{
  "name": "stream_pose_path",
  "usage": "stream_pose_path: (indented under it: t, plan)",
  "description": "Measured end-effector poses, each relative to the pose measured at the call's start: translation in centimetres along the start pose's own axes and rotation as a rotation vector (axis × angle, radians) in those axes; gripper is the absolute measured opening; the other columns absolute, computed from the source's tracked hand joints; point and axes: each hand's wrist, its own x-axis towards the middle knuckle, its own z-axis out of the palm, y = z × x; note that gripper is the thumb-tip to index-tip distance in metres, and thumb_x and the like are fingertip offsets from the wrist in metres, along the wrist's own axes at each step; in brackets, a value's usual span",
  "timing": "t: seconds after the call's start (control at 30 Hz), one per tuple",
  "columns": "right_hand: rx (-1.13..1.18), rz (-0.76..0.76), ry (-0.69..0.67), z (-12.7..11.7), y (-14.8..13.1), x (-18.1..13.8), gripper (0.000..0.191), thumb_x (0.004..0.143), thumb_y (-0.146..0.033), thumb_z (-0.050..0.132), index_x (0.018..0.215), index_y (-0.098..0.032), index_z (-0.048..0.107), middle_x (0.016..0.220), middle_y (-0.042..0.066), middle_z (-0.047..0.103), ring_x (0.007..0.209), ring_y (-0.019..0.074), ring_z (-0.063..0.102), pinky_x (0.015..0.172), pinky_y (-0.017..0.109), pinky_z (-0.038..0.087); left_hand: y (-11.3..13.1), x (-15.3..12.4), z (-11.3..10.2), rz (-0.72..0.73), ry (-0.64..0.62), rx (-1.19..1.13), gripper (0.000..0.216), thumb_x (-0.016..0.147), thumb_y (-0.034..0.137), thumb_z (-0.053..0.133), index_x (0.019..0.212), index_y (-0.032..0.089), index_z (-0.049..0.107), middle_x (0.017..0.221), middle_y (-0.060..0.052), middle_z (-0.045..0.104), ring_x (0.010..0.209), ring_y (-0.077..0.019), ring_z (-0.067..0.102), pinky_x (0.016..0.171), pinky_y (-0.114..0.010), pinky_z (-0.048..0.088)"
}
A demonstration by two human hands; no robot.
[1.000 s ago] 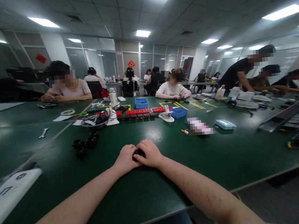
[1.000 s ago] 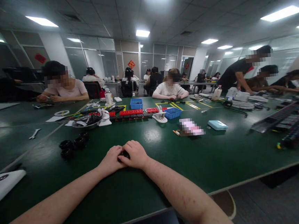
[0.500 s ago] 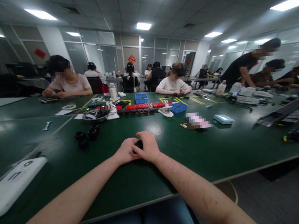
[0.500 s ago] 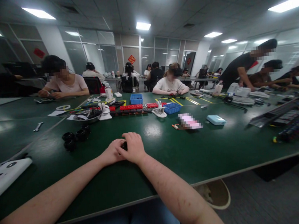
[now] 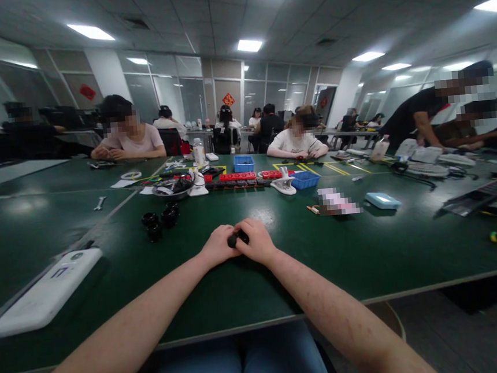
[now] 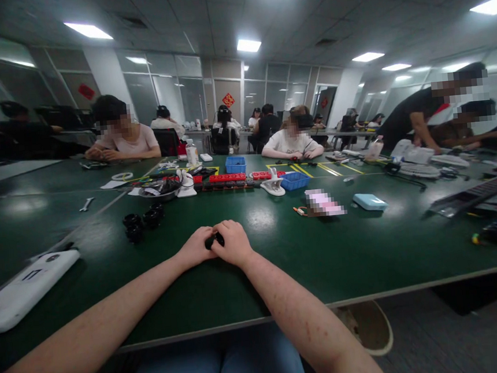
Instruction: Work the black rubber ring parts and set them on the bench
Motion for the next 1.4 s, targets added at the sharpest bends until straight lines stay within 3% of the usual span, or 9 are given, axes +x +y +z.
stream_pose_path:
  t: [0.2,0.3,0.4,0.53,0.83,1.1,1.27,1.4]
  plan:
    - [0.102,-0.087,-0.013,-0.7,-0.7,-0.3,0.029,0.084,-0.027,0.055,0.111,-0.015,0.052,0.107,0.007,0.057,0.098,0.0197,0.054,0.086,0.040,0.042,-0.6,-0.2,-0.5,0.085,-0.074,-0.079,0.022,0.090,0.026,0.054,0.109,0.014,0.054,0.109,-0.007,0.057,0.091,-0.0213,0.059,0.077,-0.040,0.050]
    - [0.098,0.009,0.049,-0.6,-0.3,-0.3,0.037,0.081,-0.026,0.055,0.116,-0.016,0.048,0.106,0.008,0.057,0.098,0.0208,0.052,0.086,0.039,0.041,-0.8,-0.4,-0.6,0.053,-0.039,-0.074,0.024,0.090,0.026,0.054,0.112,0.015,0.053,0.112,-0.007,0.056,0.094,-0.0222,0.058,0.079,-0.041,0.049]
    - [0.075,0.131,0.087,-0.4,0.4,-0.1,0.038,0.079,-0.036,0.056,0.109,-0.014,0.049,0.094,0.008,0.057,0.087,0.0207,0.053,0.078,0.037,0.043,-0.7,-0.5,-0.6,0.000,0.008,-0.043,0.025,0.090,0.027,0.054,0.112,0.015,0.052,0.113,-0.008,0.055,0.097,-0.0230,0.057,0.081,-0.043,0.048]
    - [0.070,0.204,0.029,0.1,1.4,0.0,0.031,0.082,-0.041,0.055,0.096,-0.013,0.054,0.084,0.003,0.056,0.077,0.0159,0.055,0.071,0.034,0.045,-0.6,-0.5,-0.3,-0.047,0.025,0.003,0.023,0.090,0.028,0.054,0.109,0.014,0.054,0.109,-0.007,0.056,0.092,-0.0215,0.058,0.078,-0.041,0.049]
    - [0.208,0.126,-0.109,0.5,2.5,0.2,0.023,0.089,-0.029,0.050,0.105,-0.014,0.055,0.105,0.007,0.057,0.091,0.0172,0.057,0.078,0.037,0.049,-0.5,-0.6,-0.6,0.051,-0.032,0.004,0.022,0.090,0.027,0.054,0.108,0.015,0.055,0.112,-0.007,0.056,0.096,-0.0222,0.057,0.081,-0.042,0.048]
    - [0.224,0.159,-0.028,0.5,2.1,0.3,0.024,0.090,-0.028,0.049,0.110,-0.015,0.053,0.110,0.007,0.055,0.093,0.0178,0.057,0.080,0.038,0.048,-1.2,-0.4,-0.2,0.029,0.006,-0.014,0.027,0.090,0.027,0.054,0.115,0.016,0.051,0.118,-0.008,0.052,0.101,-0.0244,0.055,0.084,-0.045,0.046]
    - [0.152,0.261,0.079,-0.1,2.1,0.1,0.028,0.089,-0.034,0.049,0.108,-0.014,0.052,0.100,0.006,0.056,0.086,0.0168,0.057,0.076,0.036,0.048,-1.0,-0.5,0.0,-0.055,0.089,0.012,0.034,0.089,0.028,0.055,0.120,0.017,0.047,0.124,-0.009,0.047,0.109,-0.0276,0.049,0.089,-0.049,0.041]
    - [0.116,0.270,0.005,0.2,2.0,0.1,0.028,0.086,-0.039,0.052,0.094,-0.012,0.055,0.084,0.002,0.057,0.074,0.0136,0.056,0.068,0.031,0.047,-0.2,-0.4,0.3,-0.087,0.097,0.014,0.029,0.089,0.030,0.055,0.114,0.015,0.051,0.118,-0.008,0.051,0.106,-0.0263,0.051,0.088,-0.048,0.041]
